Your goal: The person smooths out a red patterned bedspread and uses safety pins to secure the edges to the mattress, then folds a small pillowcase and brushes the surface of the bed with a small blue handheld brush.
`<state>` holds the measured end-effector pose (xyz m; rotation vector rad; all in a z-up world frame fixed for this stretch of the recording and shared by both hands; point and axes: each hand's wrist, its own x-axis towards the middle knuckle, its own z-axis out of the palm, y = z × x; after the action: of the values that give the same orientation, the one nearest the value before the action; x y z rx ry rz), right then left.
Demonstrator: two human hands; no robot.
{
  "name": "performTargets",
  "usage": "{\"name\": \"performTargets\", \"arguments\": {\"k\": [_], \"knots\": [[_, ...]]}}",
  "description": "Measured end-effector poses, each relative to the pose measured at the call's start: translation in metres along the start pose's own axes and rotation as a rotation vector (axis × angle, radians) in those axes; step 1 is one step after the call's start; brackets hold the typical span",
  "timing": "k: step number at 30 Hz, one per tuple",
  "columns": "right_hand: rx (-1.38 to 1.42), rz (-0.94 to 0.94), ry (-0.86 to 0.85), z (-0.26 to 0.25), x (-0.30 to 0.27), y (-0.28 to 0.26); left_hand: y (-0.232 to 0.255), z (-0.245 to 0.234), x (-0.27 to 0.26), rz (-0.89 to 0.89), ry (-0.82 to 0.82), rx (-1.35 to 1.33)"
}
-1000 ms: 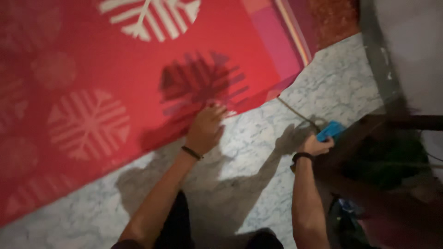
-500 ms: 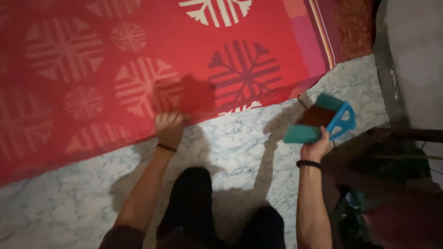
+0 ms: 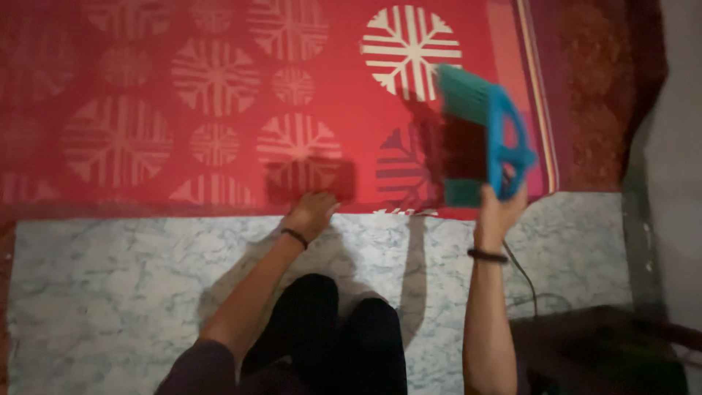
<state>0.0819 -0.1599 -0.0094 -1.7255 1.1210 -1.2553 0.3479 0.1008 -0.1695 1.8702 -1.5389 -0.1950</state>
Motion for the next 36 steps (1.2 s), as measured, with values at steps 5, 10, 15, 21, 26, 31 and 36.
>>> {"name": "performTargets", "arguments": {"k": [5, 10, 15, 21, 26, 31, 36], "knots": [[-0.341, -0.277, -0.132, 0.075, 0.012, 0.000, 0.009, -0.057, -0.010, -0.182, 0.200, 0.028], [-0.634, -0.180, -0.360, 0.107, 0.002, -0.020, -0.020, -0.093, -0.043, -0.425, 0.292, 0.611], [-0.764, -0.189, -0.377, 0.134, -0.016, -0.016, -0.028, -0.089, -0.073, -0.441, 0.101, 0.417], [-0.735, -0.155, -0.274, 0.196, -0.058, -0.032, -0.032, -0.105, -0.106, -0.199, 0.110, 0.167], [-0.555, -0.171, -0.376, 0.335, -0.143, -0.088, -0.048, -0.144, -0.151, -0.315, 0.038, -0.266], [-0.353, -0.206, -0.686, 0.537, -0.314, -0.188, -0.142, -0.223, -0.261, -0.566, 0.529, 0.116], [0.037, -0.370, -1.036, 0.707, -0.487, -0.324, -0.245, -0.366, -0.361, -1.125, 1.191, -0.137]]}}
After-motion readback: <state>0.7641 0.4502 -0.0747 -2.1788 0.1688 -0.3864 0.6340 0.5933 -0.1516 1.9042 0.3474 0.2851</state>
